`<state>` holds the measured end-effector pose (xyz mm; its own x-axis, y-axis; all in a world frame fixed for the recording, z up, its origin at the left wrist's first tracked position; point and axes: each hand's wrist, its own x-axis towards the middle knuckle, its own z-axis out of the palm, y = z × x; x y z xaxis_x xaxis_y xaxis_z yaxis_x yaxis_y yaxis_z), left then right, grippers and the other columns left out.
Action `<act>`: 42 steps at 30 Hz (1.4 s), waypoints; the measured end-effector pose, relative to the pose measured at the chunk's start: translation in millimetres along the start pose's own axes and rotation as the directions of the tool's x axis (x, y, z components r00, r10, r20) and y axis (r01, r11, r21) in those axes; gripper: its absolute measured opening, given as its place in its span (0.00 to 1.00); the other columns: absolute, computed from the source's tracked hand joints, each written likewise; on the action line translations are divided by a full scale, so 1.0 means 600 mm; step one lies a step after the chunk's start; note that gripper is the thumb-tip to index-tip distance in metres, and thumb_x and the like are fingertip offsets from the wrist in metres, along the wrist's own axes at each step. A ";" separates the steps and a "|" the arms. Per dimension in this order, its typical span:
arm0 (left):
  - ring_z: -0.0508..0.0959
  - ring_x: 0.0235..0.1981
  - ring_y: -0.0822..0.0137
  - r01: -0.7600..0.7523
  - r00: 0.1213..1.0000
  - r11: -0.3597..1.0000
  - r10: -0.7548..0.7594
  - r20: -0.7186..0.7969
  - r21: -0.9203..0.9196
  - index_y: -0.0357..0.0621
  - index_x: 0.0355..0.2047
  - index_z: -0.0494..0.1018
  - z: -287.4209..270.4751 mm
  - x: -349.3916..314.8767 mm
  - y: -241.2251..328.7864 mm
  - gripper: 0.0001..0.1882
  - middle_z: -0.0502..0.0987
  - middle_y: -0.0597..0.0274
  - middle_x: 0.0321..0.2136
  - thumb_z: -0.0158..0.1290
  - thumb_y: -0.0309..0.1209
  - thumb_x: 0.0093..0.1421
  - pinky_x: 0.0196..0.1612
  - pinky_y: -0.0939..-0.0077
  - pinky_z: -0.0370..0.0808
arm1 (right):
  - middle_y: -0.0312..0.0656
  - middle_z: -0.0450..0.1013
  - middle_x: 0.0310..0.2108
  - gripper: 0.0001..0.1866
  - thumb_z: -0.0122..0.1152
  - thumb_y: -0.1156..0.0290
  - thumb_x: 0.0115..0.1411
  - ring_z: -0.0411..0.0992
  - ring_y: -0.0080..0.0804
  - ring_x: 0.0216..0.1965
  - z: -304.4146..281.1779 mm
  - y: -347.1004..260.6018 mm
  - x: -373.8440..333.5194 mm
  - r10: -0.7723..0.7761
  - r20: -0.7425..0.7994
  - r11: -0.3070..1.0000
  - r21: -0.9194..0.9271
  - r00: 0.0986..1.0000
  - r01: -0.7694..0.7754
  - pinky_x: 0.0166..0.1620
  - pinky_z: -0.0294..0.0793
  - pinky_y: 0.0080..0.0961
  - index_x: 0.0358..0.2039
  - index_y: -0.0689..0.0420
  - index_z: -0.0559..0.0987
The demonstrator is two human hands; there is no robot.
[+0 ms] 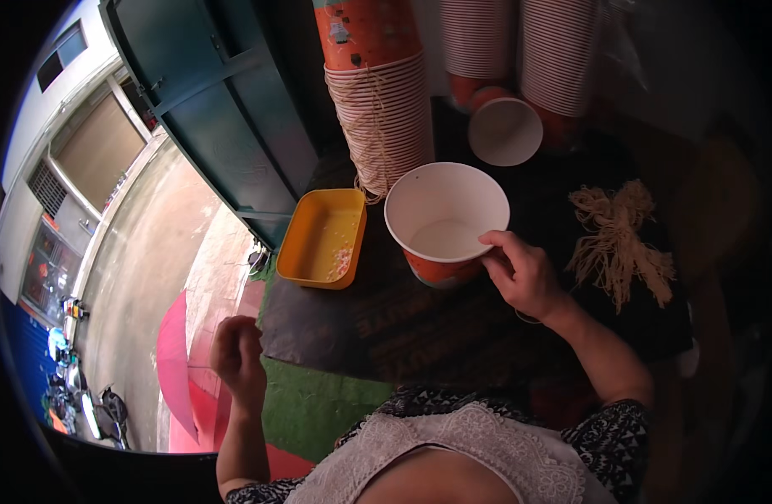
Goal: Threading strings through pre-drilled holes in paper buckets to create handles.
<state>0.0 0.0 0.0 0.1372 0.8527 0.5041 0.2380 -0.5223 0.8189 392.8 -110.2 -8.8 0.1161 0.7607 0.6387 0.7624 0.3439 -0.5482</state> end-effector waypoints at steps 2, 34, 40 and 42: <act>0.73 0.24 0.71 -0.185 0.974 0.978 0.170 0.148 0.095 0.34 0.32 0.72 0.019 0.017 0.037 0.05 0.73 0.59 0.25 0.48 0.15 0.57 0.27 0.81 0.69 | 0.49 0.77 0.30 0.13 0.60 0.81 0.58 0.79 0.38 0.31 0.005 -0.002 -0.001 -0.054 -0.023 0.999 -0.004 0.998 0.054 0.31 0.77 0.27 0.43 0.60 0.72; 0.79 0.34 0.48 -0.436 0.464 0.896 0.147 0.873 0.081 0.35 0.34 0.76 0.484 0.102 0.082 0.07 0.77 0.44 0.31 0.53 0.27 0.57 0.36 0.61 0.76 | 0.46 0.74 0.22 0.07 0.60 0.80 0.51 0.76 0.42 0.22 0.018 0.163 -0.023 -0.251 0.065 0.941 -0.215 0.966 0.260 0.22 0.76 0.33 0.30 0.59 0.71; 0.77 0.29 0.41 -0.390 0.589 0.919 0.200 0.783 0.058 0.34 0.29 0.74 0.513 0.069 0.003 0.06 0.76 0.40 0.25 0.51 0.25 0.54 0.32 0.52 0.74 | 0.53 0.74 0.27 0.13 0.54 0.78 0.54 0.76 0.50 0.25 0.019 0.168 -0.025 -0.021 0.157 0.966 -0.252 0.987 0.060 0.25 0.77 0.40 0.41 0.57 0.74; 0.77 0.30 0.40 -0.386 0.617 0.920 0.206 0.760 0.064 0.33 0.32 0.73 0.515 0.065 -0.001 0.07 0.76 0.39 0.26 0.51 0.24 0.54 0.33 0.52 0.74 | 0.51 0.75 0.29 0.15 0.56 0.80 0.53 0.77 0.49 0.27 0.018 0.171 -0.026 0.019 0.147 0.970 -0.242 0.989 0.017 0.28 0.78 0.38 0.43 0.57 0.74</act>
<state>302.5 35.7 -65.7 0.8640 0.4241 0.2714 0.2272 -0.8094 0.5415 462.4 -81.0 -81.1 0.0357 0.8400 0.5414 0.8958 0.2132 -0.3899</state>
